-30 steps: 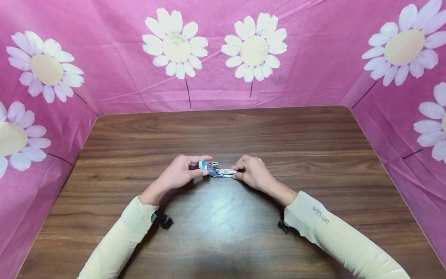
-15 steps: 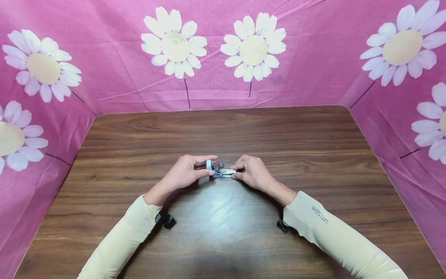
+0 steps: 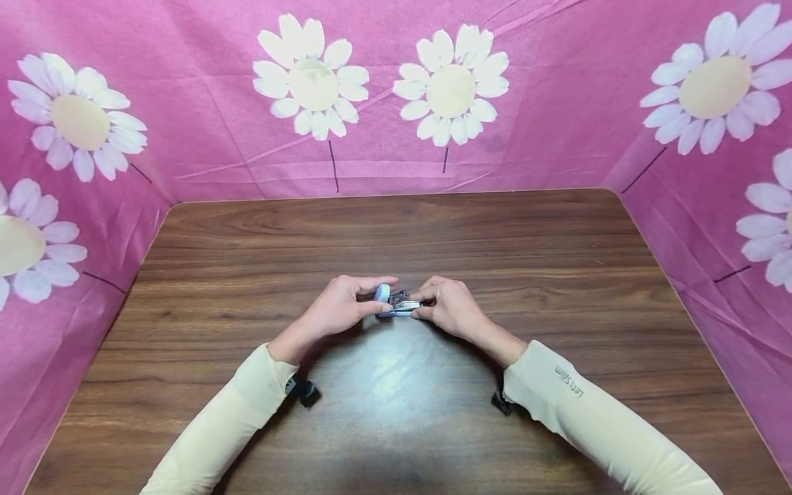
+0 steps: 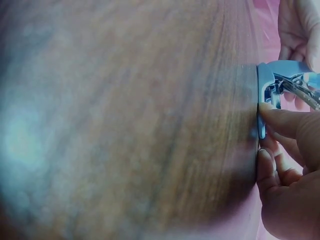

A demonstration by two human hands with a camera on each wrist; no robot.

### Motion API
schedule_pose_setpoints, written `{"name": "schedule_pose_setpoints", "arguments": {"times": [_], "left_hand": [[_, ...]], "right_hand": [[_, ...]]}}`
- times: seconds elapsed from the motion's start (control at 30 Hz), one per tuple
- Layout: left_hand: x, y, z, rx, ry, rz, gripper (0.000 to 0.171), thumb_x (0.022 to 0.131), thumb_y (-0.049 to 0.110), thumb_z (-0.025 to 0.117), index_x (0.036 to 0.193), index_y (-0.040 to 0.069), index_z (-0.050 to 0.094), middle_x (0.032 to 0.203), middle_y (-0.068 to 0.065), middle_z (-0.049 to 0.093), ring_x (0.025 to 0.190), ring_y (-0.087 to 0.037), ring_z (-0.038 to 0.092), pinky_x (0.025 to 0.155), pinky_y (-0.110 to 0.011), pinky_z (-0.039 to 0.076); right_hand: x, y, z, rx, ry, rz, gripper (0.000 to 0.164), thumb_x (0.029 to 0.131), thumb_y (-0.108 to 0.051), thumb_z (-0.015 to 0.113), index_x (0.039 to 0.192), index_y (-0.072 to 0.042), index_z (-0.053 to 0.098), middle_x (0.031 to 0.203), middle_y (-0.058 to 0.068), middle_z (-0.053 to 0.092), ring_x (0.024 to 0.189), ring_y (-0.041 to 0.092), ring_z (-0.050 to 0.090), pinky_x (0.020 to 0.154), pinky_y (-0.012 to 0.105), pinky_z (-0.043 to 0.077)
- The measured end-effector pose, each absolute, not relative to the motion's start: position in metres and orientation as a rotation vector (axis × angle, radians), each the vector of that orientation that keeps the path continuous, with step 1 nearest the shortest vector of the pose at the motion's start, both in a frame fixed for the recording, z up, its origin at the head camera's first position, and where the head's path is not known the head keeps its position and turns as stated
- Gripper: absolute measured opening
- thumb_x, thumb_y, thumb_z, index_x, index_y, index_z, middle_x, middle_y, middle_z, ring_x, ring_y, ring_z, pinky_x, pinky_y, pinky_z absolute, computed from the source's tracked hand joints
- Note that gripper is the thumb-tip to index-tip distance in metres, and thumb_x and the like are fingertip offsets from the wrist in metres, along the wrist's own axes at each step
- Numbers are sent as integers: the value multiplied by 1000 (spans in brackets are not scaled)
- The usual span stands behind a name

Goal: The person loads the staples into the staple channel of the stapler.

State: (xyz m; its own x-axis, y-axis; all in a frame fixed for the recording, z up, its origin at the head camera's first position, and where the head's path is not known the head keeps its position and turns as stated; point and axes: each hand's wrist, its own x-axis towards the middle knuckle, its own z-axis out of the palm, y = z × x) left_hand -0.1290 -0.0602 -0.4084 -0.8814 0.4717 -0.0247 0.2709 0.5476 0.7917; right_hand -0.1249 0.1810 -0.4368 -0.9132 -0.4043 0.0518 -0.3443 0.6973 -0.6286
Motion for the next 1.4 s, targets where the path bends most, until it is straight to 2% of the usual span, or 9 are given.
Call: {"name": "schedule_pose_setpoints", "arguments": {"times": [0.13,0.27,0.4,0.5,0.67,1.0,1.23,1.4], "left_hand": [[-130,-57,-410,638,2537,1237,48,87,33,81,133,25,69,113,3,75,55,-5,43,66,-22,44],[-131,-55,-411,648,2538,1217,48,88,34,80,134,24,68,100,1,75,48,-3,38,61,-22,41],[-131,-52,-410,675,2549,1204,47,89,33,79,134,24,68,107,2,76,55,-5,41,66,-22,43],[-132,-49,-411,717,2562,1172,46,90,32,78,134,23,68,122,3,73,69,-6,53,74,-23,45],[-132,-45,-412,745,2577,1115,47,91,32,77,136,23,67,129,3,70,90,-9,62,82,-26,49],[-133,-41,-409,712,2570,1090,47,90,32,78,136,25,67,130,4,70,95,-10,63,87,-30,52],[-135,-36,-408,755,2590,998,48,92,32,75,138,24,65,131,4,69,94,-12,64,93,-36,45],[-134,-32,-412,783,2617,964,54,91,33,76,142,23,61,134,1,68,100,-15,65,91,-35,50]], "right_hand": [[-125,181,-437,-617,2797,-1024,21,80,-17,86,100,-14,83,100,-2,74,90,15,68,77,29,49],[-125,180,-437,-618,2787,-1030,18,80,-17,86,97,-17,83,98,-3,74,90,14,67,78,30,49],[-126,180,-437,-613,2795,-1033,16,80,-18,86,95,-17,83,97,-4,74,89,13,67,78,31,50],[-125,181,-436,-616,2796,-1037,16,80,-18,86,96,-17,83,96,-4,73,89,12,66,78,30,50],[-125,179,-436,-629,2790,-1042,18,80,-19,85,98,-18,83,96,-5,73,88,11,66,77,29,50],[-126,180,-436,-661,2818,-1023,16,79,-18,86,95,-18,83,96,-4,74,89,14,68,79,33,52],[-127,181,-436,-643,2810,-1030,19,80,-19,86,98,-20,83,97,-4,74,90,13,68,79,32,51],[-126,182,-438,-638,2816,-1025,16,80,-18,85,96,-19,82,98,-4,75,90,13,67,79,32,51]]}}
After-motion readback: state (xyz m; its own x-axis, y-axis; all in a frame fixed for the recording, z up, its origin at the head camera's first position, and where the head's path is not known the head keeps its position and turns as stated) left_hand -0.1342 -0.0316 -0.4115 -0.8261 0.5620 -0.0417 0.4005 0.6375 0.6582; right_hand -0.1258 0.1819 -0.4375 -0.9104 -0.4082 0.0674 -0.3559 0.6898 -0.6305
